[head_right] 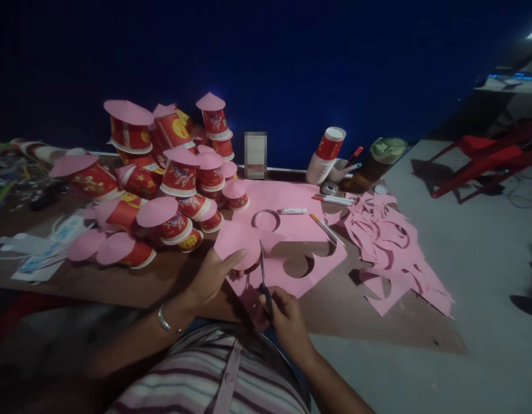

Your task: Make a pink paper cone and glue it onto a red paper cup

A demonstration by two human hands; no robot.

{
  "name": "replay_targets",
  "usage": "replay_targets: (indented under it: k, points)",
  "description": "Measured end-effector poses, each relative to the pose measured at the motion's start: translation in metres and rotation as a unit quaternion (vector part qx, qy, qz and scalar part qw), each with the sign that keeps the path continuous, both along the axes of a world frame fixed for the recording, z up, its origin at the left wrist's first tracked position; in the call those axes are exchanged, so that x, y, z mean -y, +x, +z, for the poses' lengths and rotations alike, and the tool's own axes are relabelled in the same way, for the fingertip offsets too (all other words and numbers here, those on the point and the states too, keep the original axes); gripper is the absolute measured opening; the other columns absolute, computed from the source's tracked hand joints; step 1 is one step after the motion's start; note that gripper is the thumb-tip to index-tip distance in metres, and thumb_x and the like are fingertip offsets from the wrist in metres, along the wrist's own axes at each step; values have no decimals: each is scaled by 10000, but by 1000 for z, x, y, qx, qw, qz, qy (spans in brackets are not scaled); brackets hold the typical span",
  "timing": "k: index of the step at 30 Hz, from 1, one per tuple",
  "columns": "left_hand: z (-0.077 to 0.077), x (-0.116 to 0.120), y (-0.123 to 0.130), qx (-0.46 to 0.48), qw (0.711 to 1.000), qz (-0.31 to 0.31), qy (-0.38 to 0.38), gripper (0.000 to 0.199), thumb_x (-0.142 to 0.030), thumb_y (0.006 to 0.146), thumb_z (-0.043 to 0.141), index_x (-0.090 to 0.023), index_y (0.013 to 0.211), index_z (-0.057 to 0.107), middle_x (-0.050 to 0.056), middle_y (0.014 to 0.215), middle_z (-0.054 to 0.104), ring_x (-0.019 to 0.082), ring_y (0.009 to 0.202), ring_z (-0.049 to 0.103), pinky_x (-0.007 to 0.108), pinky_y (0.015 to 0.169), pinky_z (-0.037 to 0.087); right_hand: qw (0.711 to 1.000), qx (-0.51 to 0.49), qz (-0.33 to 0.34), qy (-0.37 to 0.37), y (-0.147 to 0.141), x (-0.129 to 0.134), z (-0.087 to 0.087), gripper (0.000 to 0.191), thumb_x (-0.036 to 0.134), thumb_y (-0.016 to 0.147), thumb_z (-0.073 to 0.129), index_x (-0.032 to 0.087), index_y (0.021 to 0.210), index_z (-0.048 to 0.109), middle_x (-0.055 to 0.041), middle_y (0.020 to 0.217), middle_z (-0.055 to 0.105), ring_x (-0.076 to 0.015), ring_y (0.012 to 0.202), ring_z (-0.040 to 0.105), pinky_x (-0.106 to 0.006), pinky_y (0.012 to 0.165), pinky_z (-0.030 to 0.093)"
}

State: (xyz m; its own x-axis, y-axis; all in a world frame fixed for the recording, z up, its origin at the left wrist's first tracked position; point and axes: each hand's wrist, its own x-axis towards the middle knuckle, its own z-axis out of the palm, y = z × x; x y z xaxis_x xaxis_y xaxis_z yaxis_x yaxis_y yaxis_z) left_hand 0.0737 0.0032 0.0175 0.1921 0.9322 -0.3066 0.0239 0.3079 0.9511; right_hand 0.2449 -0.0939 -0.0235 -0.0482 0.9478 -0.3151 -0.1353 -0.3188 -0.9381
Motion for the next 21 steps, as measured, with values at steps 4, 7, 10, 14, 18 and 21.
replay_targets:
  k: [4,7,10,14,18,21]
  points:
    - [-1,-1,-1,7,1000,-2,19,418,-531,801,782,-178,662,606,9,557,620,121,512,534,254,517,437,999,40,-2,16,3,-1,3,598,776,793,736,195,709,620,39,598,489,-111,556,399,-236,521,375]
    - [0,-2,-1,-1,1000,-2,16,396,-524,799,772,-182,690,605,1,573,615,118,505,524,251,495,424,997,63,2,33,6,-2,3,563,742,826,722,192,732,646,31,627,502,-122,590,413,-244,561,402]
    - [3,-3,-2,-16,999,3,28,367,-503,806,757,-188,706,596,-13,583,600,113,504,507,251,497,421,997,68,8,38,6,-2,-1,535,714,849,713,196,736,644,35,625,478,-122,588,393,-242,552,380]
    - [11,-6,-2,-32,998,-7,56,330,-468,790,764,-197,716,591,-30,584,586,112,516,495,256,540,449,997,69,-1,43,7,-2,-5,513,683,852,726,198,717,626,34,632,479,-122,599,388,-240,557,370]
    - [15,-9,-3,-50,997,-15,64,335,-471,794,754,-197,698,587,-19,591,592,125,551,519,263,572,468,996,76,4,47,8,-3,-4,470,640,866,731,192,744,658,25,654,520,-130,627,418,-247,600,401]
    - [16,-10,-4,-60,996,-14,64,329,-473,771,770,-194,720,603,-1,627,625,146,608,562,268,604,494,996,76,5,43,9,-5,-1,467,635,856,737,190,740,659,25,649,520,-131,626,421,-249,604,400]
